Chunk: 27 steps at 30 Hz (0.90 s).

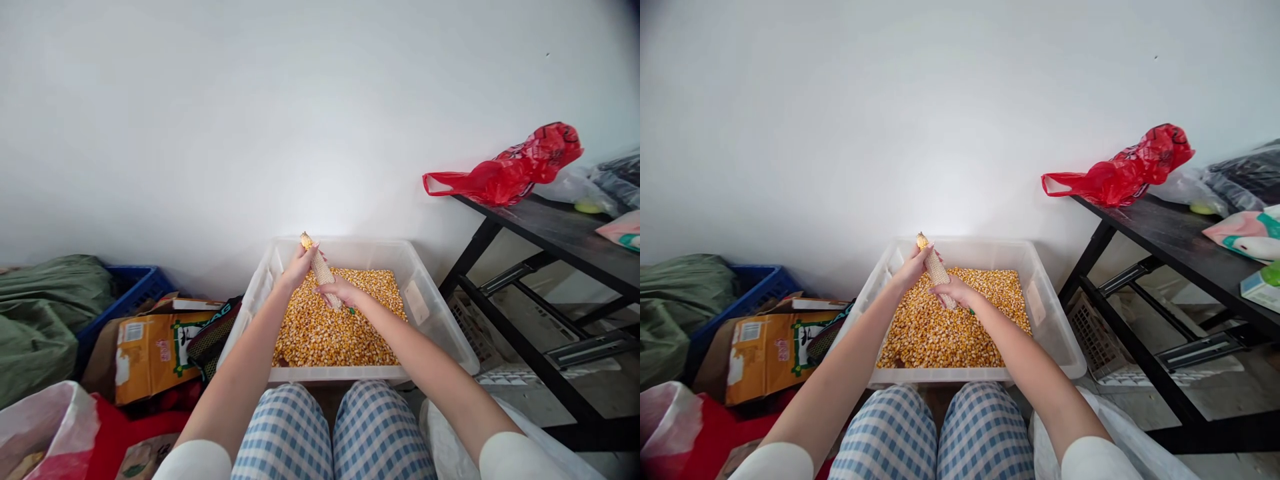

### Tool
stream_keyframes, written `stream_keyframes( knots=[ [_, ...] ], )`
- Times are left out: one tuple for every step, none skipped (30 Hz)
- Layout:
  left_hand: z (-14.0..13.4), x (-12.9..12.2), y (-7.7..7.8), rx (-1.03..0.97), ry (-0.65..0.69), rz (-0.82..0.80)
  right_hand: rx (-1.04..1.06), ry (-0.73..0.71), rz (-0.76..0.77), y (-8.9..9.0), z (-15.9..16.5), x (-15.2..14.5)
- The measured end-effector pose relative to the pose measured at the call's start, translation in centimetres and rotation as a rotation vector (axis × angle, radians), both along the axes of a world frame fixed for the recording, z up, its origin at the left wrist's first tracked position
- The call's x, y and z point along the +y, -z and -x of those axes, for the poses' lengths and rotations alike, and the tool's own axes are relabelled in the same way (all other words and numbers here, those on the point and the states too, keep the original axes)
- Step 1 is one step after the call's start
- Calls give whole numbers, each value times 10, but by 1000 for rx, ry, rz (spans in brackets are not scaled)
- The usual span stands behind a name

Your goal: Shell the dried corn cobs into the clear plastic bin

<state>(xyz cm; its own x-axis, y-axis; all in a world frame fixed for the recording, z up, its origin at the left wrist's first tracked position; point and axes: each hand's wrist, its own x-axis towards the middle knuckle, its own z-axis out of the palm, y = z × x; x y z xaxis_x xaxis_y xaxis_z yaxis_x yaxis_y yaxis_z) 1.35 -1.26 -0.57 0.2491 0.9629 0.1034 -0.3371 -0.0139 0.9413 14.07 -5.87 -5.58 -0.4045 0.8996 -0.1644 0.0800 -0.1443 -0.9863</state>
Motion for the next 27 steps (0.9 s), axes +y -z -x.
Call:
stream_keyframes(
  knots=[
    [1,0,0,-9,22,5,19,-15,4,1,-1,1],
    [2,0,-1,-21,53,9,40,-29,5,1,-3,1],
    [3,1,-2,-37,95,16,57,-39,1,1,-4,2],
    [4,2,-3,-56,143,32,67,-39,-7,1,-6,3],
    [4,3,-4,-75,181,53,64,-31,-21,2,-7,4],
    [4,4,-5,-90,194,79,47,-11,-41,2,-7,5],
    [4,5,-5,-98,176,104,21,17,-65,2,-7,6],
    [3,6,-5,-99,134,120,-5,40,-87,3,-7,7],
    [2,7,-5,-96,81,122,-24,53,-103,4,-7,8],
    [1,7,-4,-90,31,111,-33,51,-108,4,-7,9],
    [-1,8,-2,-85,-2,92,-32,39,-104,5,-7,9],
    [-2,8,-1,-85,-11,72,-20,21,-92,5,-7,9],
    [-3,8,1,-87,-4,56,-5,0,-74,6,-7,9],
    [-4,8,3,-89,11,49,10,-15,-53,6,-8,9],
    [-4,8,5,-91,23,47,24,-25,-31,6,-10,9],
    [-5,8,6,-92,33,48,38,-34,-9,6,-11,8],
    [-5,8,8,-93,43,49,52,-43,11,6,-12,7],
    [-4,8,9,-96,52,53,64,-58,28,5,-13,7],
    [-4,8,9,-101,64,59,75,-74,43,5,-14,6],
    [-3,8,9,-110,83,65,88,-95,58,4,-15,5],
    [-2,7,8,-120,109,73,103,-118,71,3,-17,5],
    [-1,6,7,-131,136,85,117,-142,82,1,-18,4],
    [1,6,5,-142,168,100,130,-161,88,0,-19,4],
    [3,5,3,-157,204,117,137,-173,90,-2,-19,4],
    [4,5,0,-174,243,132,134,-174,85,-3,-20,4],
    [6,5,-2,-191,274,146,119,-162,74,-4,-20,5],
    [7,5,-3,-203,291,157,93,-138,61,-5,-20,6]
  ],
)
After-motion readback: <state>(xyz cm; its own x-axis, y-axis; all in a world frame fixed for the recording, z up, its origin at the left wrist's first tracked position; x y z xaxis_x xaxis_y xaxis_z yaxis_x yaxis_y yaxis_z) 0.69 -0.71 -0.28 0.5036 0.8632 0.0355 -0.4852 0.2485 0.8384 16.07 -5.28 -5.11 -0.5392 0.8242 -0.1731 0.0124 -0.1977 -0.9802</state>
